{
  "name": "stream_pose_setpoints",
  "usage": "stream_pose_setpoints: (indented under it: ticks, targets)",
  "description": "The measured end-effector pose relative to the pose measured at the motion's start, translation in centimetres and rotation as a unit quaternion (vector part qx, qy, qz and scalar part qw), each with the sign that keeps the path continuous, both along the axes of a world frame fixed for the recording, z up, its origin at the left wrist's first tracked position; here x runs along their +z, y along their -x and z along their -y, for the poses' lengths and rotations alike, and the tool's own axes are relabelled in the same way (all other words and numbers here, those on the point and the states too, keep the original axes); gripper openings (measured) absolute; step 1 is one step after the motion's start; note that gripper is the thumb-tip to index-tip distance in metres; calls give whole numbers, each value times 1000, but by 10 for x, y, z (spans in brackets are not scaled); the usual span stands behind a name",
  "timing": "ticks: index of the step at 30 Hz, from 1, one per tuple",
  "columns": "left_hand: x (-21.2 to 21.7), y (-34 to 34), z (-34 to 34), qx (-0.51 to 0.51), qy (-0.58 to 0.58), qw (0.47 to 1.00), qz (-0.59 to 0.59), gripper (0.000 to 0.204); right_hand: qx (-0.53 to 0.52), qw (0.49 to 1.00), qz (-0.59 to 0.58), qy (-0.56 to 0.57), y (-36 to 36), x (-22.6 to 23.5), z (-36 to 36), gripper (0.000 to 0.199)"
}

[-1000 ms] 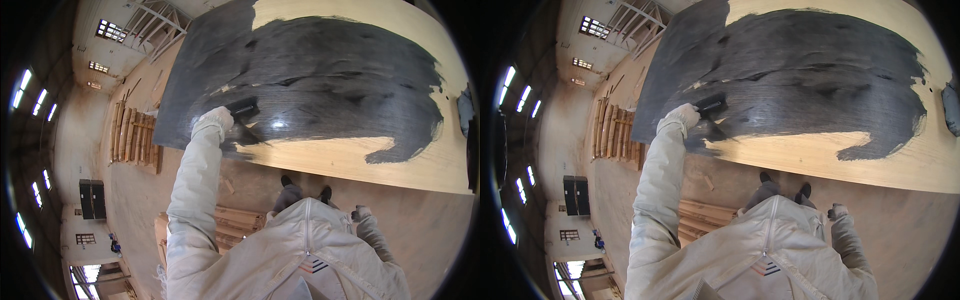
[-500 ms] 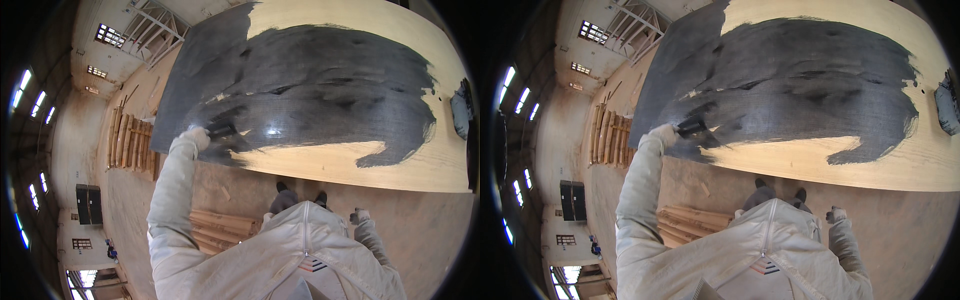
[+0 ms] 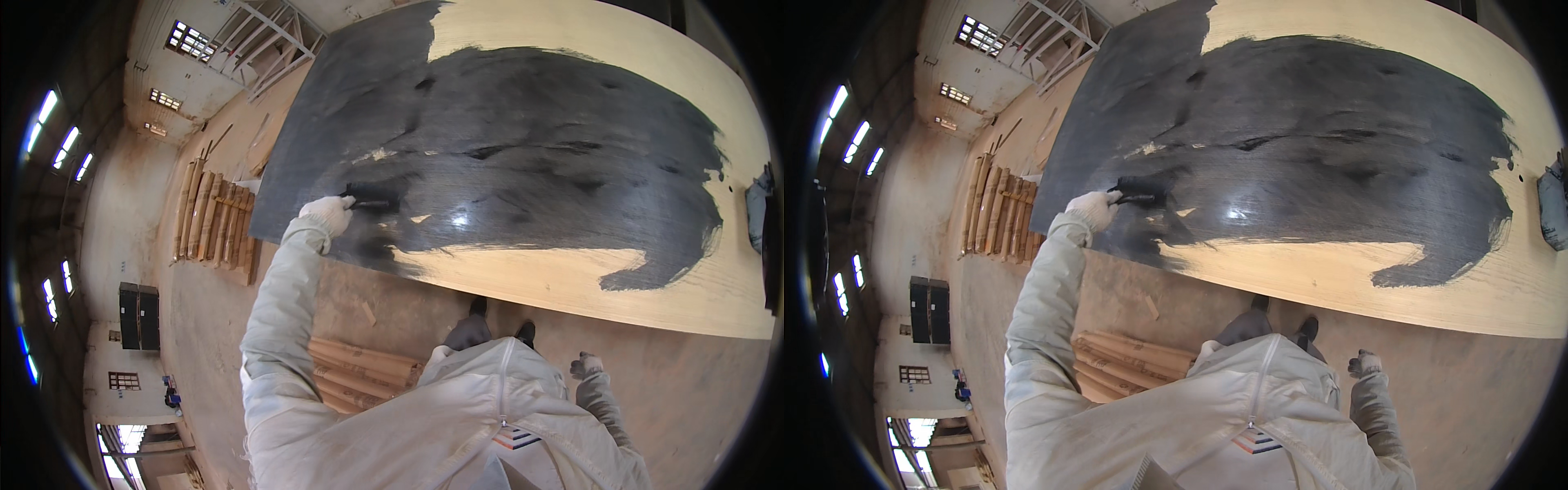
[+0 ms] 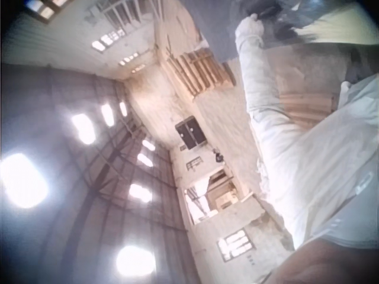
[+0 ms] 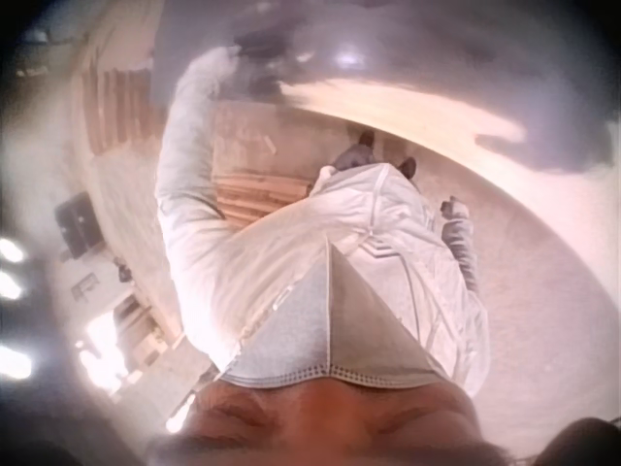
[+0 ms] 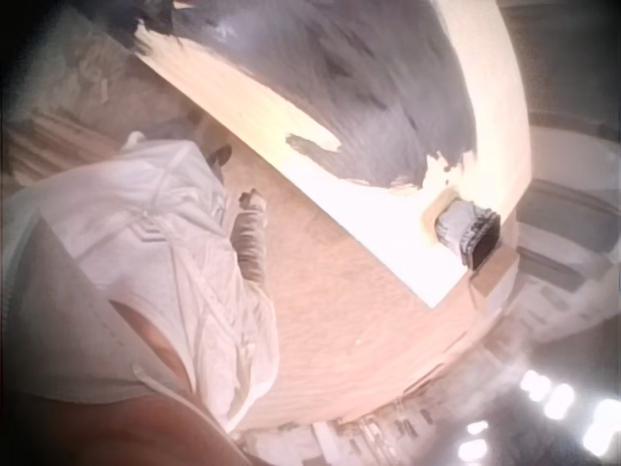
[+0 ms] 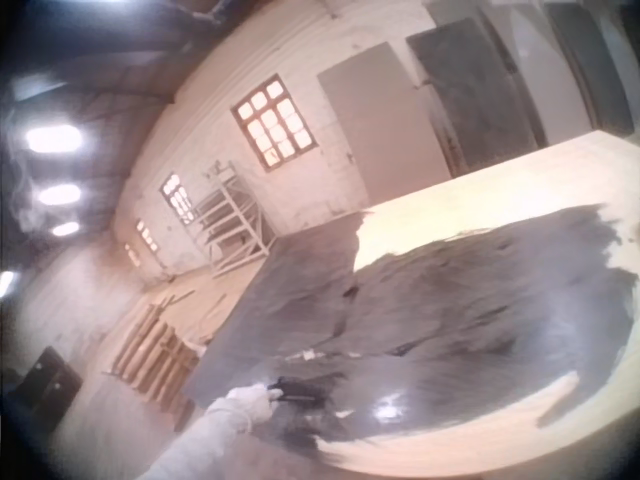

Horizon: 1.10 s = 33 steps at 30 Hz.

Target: The person paints a large wooden board black using a brush. They repeatedly dip the brush into a paint container and apply broad strokes across the board's surface, gradually covering more area.

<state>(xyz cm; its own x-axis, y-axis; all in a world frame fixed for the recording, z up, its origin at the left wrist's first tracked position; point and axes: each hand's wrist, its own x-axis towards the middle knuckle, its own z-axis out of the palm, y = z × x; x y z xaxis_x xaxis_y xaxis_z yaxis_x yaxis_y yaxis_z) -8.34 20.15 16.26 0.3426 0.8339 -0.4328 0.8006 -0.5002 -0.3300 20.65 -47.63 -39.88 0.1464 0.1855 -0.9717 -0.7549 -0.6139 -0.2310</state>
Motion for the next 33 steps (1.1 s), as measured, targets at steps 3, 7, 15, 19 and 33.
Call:
stream_pose_setpoints:
  ticks: [3,7,15,19,33]
  targets:
    - [-26,-14,-41,33,-27,997,70,45,18,993,-67,-97,-1,3,-5,14]
    - [-30,-11,-107,33,-40,996,68,47,-163,967,-159,-112,14,-7,-9,16]
    - [-28,-26,-106,-79,-2,993,83,45,-77,986,131,72,101,16,-24,46]
    - [-37,48,-200,40,19,997,68,42,117,968,207,80,123,47,-33,39]
    - [-13,-56,-173,-43,64,997,21,41,-202,978,-3,-41,94,-6,-6,50]
